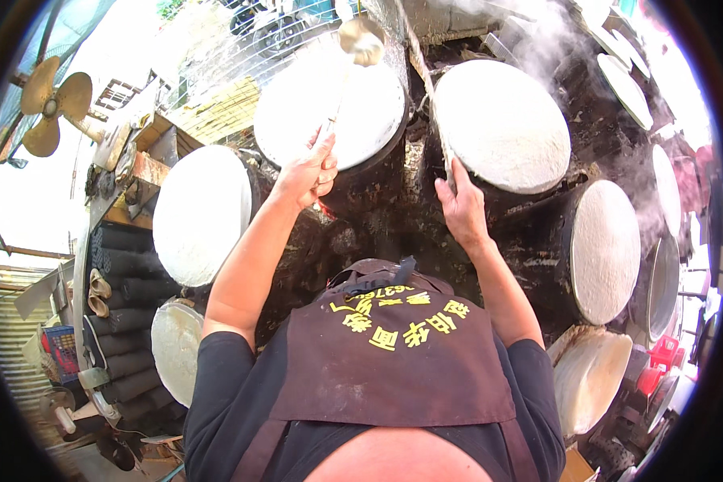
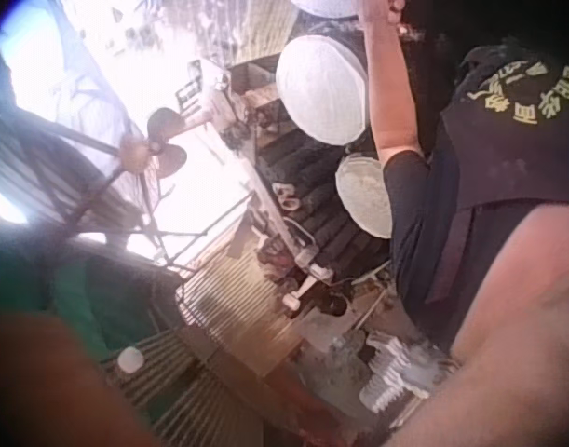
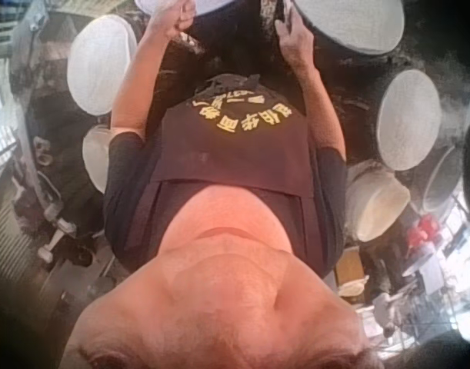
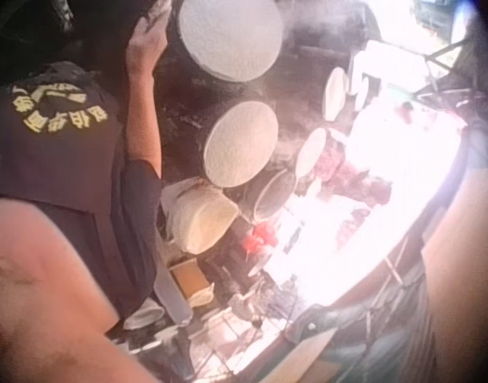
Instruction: The person ladles batter onto multiple hot griddles, spreads it into thin crepes, and flips them with a spatula. They repeatedly scoop batter from a large bowl and transfer cooked crepes to a stack.
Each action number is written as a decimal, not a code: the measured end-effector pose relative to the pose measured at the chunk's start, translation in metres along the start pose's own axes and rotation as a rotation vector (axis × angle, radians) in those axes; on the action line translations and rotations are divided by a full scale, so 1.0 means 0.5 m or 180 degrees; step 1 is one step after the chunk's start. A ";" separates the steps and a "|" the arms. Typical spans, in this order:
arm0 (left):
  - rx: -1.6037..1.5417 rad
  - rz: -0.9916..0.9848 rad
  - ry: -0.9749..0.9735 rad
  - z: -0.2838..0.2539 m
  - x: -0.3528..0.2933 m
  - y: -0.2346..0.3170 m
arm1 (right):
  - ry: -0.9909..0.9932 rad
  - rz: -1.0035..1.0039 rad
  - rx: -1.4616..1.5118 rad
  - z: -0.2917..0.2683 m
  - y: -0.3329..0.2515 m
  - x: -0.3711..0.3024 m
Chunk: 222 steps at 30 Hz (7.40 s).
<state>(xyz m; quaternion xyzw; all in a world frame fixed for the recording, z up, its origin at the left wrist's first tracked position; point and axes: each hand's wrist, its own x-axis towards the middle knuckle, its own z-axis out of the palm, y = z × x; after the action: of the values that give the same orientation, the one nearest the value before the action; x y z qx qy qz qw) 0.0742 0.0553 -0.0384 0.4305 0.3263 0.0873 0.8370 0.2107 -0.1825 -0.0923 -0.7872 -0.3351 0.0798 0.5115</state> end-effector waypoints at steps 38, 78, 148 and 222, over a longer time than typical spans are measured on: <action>-0.1030 0.1221 -0.0496 -0.263 -0.335 0.033 | -0.0055 0.0328 -0.0428 0.279 0.118 0.232; -0.1528 0.1703 -0.0475 -0.107 -0.508 -0.058 | -0.1331 0.0077 -0.1346 0.319 0.091 0.478; -0.1647 0.1526 0.0561 0.056 -0.456 -0.115 | -0.2516 -0.2078 -0.1284 0.248 0.208 0.656; -0.2189 0.0344 -0.0643 0.011 -0.437 -0.049 | -0.0878 -0.0265 -0.0961 0.119 0.203 0.186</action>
<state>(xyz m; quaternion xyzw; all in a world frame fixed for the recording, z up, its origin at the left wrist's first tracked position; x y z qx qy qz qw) -0.0945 -0.0569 0.0476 0.1469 0.1703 0.1930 0.9551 0.2987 -0.1066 -0.1869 -0.8220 -0.4423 0.1145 0.3398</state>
